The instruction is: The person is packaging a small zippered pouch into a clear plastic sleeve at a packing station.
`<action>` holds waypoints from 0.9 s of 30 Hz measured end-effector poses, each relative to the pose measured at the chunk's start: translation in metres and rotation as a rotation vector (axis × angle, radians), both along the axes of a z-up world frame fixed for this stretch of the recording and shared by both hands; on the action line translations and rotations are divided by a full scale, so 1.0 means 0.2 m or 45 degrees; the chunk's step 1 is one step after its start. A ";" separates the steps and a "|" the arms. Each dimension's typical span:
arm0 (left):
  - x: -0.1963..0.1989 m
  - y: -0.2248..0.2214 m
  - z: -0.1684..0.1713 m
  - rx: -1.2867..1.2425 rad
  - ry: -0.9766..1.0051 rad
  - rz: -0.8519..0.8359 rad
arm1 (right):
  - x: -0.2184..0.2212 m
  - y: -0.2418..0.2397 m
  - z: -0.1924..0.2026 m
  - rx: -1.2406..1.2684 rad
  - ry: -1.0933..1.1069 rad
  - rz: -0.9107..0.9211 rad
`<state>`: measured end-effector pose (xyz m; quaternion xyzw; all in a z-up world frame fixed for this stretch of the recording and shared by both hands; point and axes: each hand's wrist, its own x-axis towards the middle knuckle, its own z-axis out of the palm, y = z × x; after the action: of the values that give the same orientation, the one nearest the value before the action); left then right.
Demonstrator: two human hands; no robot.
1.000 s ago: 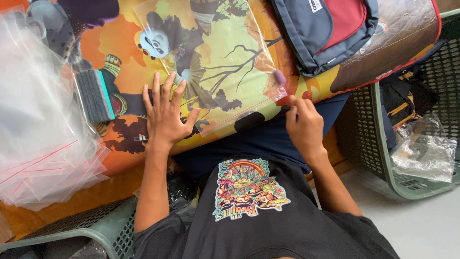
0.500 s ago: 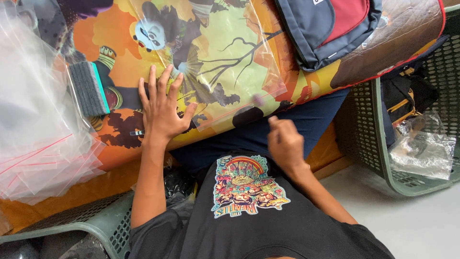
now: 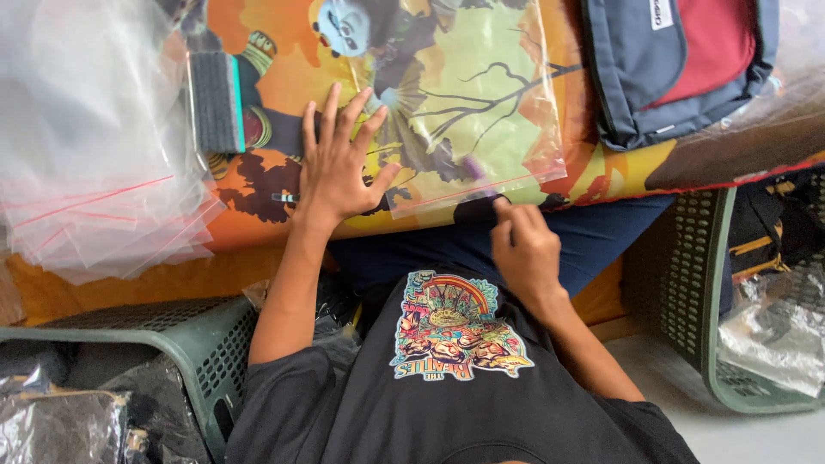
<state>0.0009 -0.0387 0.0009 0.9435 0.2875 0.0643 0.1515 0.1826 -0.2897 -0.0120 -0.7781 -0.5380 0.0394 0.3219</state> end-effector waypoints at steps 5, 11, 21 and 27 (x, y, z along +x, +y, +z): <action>0.00 0.01 0.03 -0.010 -0.027 -0.017 | -0.10 -0.01 -0.02 -0.081 -0.011 0.232; -0.01 0.00 0.02 -0.006 -0.047 -0.021 | -0.07 0.06 0.00 -0.054 -0.073 0.224; -0.01 0.02 -0.01 -0.022 -0.100 -0.016 | -0.07 0.17 0.03 -0.146 -0.250 0.610; -0.01 0.01 0.03 -0.023 -0.164 -0.001 | 0.03 0.25 0.11 -0.254 -0.429 0.500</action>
<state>-0.0012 -0.0370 0.0067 0.9361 0.2774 0.1223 0.1785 0.1887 -0.2393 0.0108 -0.6823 -0.7179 0.0239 0.1358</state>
